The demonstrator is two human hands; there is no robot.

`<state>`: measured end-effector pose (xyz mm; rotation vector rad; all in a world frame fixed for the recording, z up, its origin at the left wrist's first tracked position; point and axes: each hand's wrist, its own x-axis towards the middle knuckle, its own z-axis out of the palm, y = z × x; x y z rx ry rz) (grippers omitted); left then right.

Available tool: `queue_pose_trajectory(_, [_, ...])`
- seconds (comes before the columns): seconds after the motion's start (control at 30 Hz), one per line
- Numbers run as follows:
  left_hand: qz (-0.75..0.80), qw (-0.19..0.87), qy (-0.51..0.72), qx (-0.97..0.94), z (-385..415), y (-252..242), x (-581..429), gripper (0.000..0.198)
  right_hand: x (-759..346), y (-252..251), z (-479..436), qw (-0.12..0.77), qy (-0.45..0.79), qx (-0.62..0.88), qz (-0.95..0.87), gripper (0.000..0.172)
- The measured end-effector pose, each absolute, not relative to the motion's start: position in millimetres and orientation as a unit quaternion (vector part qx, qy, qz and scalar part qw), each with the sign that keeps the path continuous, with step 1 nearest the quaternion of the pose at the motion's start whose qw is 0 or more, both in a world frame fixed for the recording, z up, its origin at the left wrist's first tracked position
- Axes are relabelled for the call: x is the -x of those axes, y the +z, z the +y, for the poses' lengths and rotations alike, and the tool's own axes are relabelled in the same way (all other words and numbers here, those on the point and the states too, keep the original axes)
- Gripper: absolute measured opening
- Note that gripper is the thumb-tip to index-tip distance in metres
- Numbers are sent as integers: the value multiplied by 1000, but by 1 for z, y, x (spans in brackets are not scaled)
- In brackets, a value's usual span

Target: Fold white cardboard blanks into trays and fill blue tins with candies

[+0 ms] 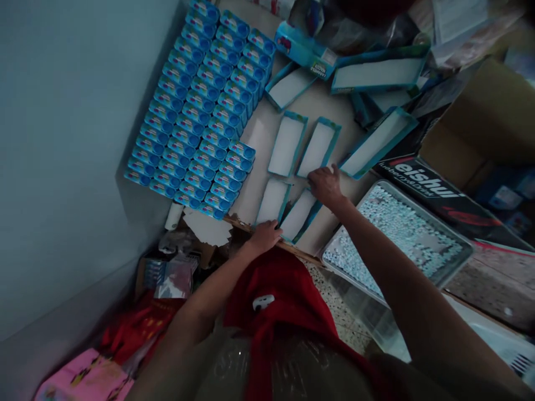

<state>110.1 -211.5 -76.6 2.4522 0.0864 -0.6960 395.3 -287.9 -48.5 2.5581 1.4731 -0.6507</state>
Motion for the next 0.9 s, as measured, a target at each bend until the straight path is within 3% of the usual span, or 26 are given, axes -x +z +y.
queue_pose_trajectory(0.1, [32,299,-249,-920,-222,-79,-111,28,-395,-40,-282,53,-220,-852,473,33])
queue_pose_trajectory(0.27, [45,295,-242,-923,-210,-70,-117,31,-374,-33,-243,-47,-175,-862,474,43])
queue_pose_trajectory(0.4, [71,284,-242,-925,-199,-53,-118,49,-350,-28,-210,-54,-192,-855,478,40])
queue_pose_trajectory(0.5, [107,295,-177,-933,-190,-33,-93,48,-317,-18,-206,-115,-159,-860,470,40])
queue_pose_trajectory(0.57, [191,285,-99,-934,-172,-19,-65,36,-282,-13,-208,-168,-192,-836,485,42])
queue_pose_trajectory(0.63, [313,237,-20,-919,-139,-9,-38,38,-239,-13,-210,-218,-248,-804,494,43])
queue_pose_trajectory(0.7, [368,194,26,-909,-97,-7,-21,42,-195,-20,-207,-252,-283,-791,481,63])
queue_pose_trajectory(0.8, [255,218,14,-942,-40,-19,-18,48,-148,-37,-195,-259,-274,-815,440,97])
queue_pose_trajectory(0.9, [151,252,-7,-956,-13,-37,-20,49,-122,-48,-180,-231,-238,-850,408,103])
